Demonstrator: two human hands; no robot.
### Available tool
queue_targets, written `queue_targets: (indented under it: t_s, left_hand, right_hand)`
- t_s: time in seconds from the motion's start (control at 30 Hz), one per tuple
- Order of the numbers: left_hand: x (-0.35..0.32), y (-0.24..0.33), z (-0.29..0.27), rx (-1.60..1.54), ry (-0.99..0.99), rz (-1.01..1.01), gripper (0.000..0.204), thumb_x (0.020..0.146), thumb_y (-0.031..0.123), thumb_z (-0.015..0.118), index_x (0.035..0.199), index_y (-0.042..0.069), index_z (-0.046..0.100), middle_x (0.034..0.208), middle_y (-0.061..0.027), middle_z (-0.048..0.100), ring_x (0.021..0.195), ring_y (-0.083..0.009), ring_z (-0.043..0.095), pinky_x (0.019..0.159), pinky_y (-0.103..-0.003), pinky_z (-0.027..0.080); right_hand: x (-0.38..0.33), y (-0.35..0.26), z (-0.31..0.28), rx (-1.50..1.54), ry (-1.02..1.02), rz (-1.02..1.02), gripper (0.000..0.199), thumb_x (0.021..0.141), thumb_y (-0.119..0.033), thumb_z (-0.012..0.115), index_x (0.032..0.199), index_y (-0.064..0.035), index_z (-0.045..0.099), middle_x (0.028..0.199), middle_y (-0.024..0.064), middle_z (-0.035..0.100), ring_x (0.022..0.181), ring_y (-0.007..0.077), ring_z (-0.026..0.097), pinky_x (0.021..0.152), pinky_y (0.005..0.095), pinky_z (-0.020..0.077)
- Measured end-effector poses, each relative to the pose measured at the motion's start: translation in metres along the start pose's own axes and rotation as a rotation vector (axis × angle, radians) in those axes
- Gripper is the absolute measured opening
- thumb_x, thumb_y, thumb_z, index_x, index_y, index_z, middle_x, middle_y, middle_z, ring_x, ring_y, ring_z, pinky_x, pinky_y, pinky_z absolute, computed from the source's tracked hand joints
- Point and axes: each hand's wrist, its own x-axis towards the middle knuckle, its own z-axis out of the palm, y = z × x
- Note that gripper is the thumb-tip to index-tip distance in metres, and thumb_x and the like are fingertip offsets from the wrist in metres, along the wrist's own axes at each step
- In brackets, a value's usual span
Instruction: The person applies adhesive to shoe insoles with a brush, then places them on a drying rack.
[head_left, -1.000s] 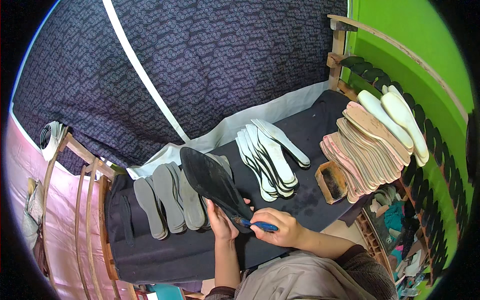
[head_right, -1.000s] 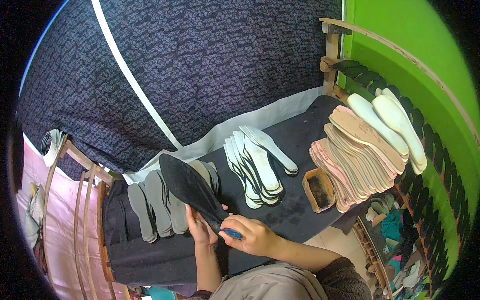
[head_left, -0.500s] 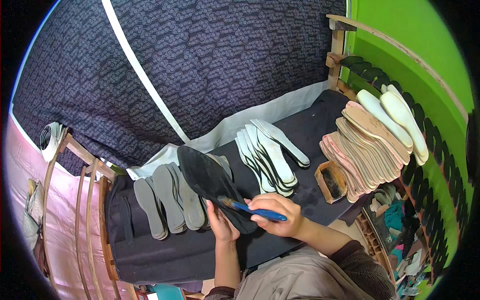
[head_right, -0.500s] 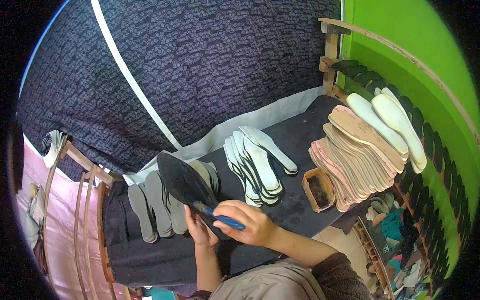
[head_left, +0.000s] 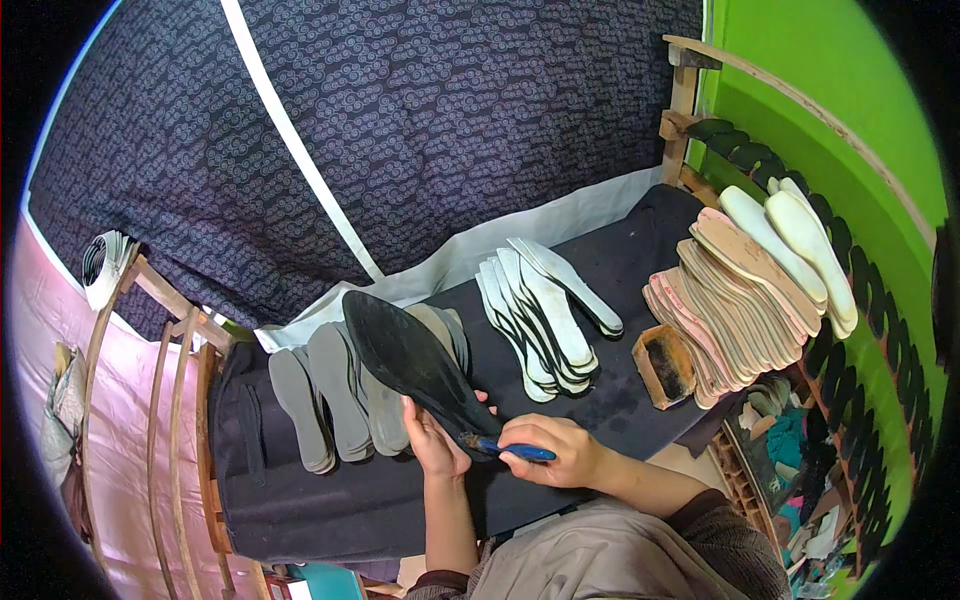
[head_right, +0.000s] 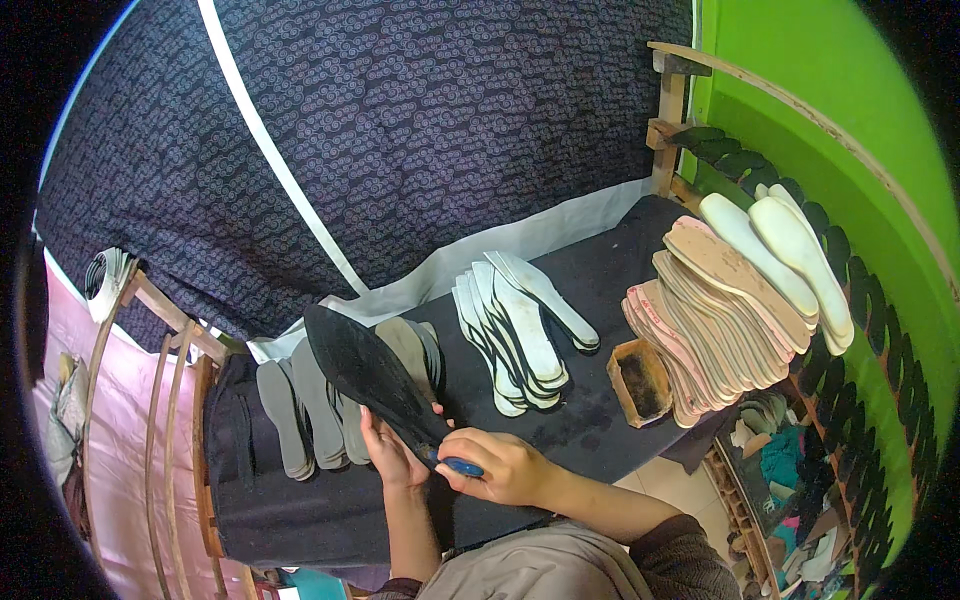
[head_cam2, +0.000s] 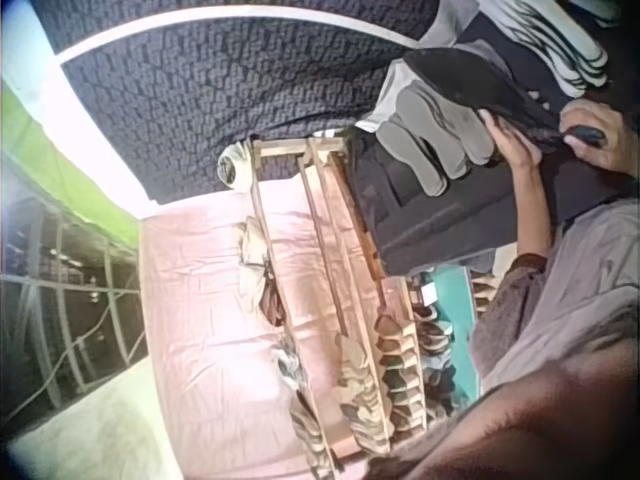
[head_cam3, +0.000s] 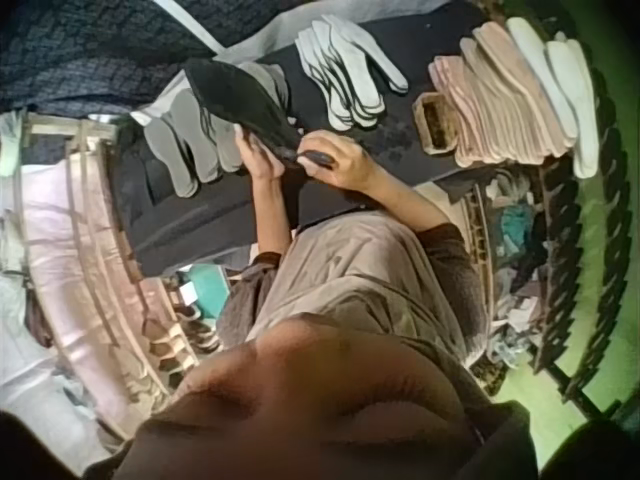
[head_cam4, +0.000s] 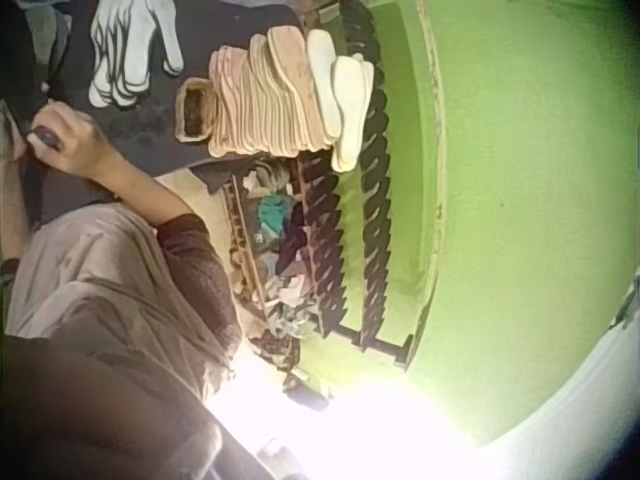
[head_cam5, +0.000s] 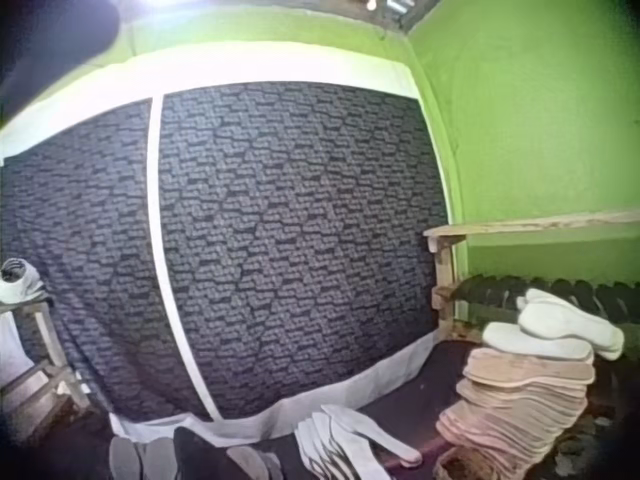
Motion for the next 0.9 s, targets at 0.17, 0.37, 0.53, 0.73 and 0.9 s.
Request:
queue_targets:
  t_s: [0.17,0.37,0.53,0.73,0.9]
  left_hand:
    - [-0.001,0.001,0.0,-0.121,-0.026,0.019,0.061,0.096,0.054,0.024,0.115,0.002,0.049,0.092,-0.0157,0.061,0.082,-0.0314,0.063,0.068,-0.048,0.055]
    - [-0.009,-0.003,0.021,-0.221,0.01,0.069,0.059,0.096,0.053,0.024,0.118,0.004,0.047,0.092,-0.0196,0.061,0.081,-0.0328,0.062,0.072,-0.047,0.054]
    - [-0.009,-0.008,0.022,-0.131,0.077,0.089,0.06,0.096,0.053,0.024,0.118,0.003,0.047,0.091,-0.0224,0.062,0.08,-0.0327,0.062,0.072,-0.046,0.053]
    - [-0.006,-0.003,0.007,-0.115,0.012,0.054,0.061,0.096,0.054,0.023,0.118,0.002,0.046,0.09,-0.0214,0.061,0.08,-0.0321,0.063,0.071,-0.046,0.054]
    - [-0.007,0.002,0.006,-0.213,0.05,0.048,0.059,0.096,0.055,0.025,0.118,0.005,0.047,0.089,-0.0172,0.061,0.083,-0.0323,0.063,0.07,-0.05,0.054]
  right_hand:
    - [-0.005,-0.001,-0.008,0.019,-0.074,0.12,0.019,0.08,-0.008,0.069,0.091,0.0003,0.056,0.084,0.0098,0.062,0.072,0.0236,0.064,0.064,0.0296,0.0523]
    - [0.013,-0.007,-0.005,0.024,0.138,0.016,0.018,0.081,-0.008,0.069,0.093,0.0004,0.059,0.087,0.0117,0.063,0.077,0.0251,0.064,0.069,0.0311,0.0527]
    - [0.013,-0.004,0.003,-0.013,0.072,-0.076,0.027,0.078,-0.009,0.072,0.098,0.0006,0.056,0.089,0.0123,0.062,0.075,0.0268,0.064,0.067,0.0321,0.0534]
    - [0.002,-0.009,-0.002,0.021,-0.01,-0.043,0.022,0.077,-0.007,0.072,0.094,0.0003,0.06,0.086,0.0128,0.064,0.074,0.0266,0.065,0.065,0.0307,0.0528]
    - [-0.006,-0.003,-0.017,0.032,0.012,0.066,0.013,0.077,-0.006,0.069,0.086,0.0,0.062,0.08,0.0125,0.064,0.071,0.025,0.065,0.064,0.0307,0.0528]
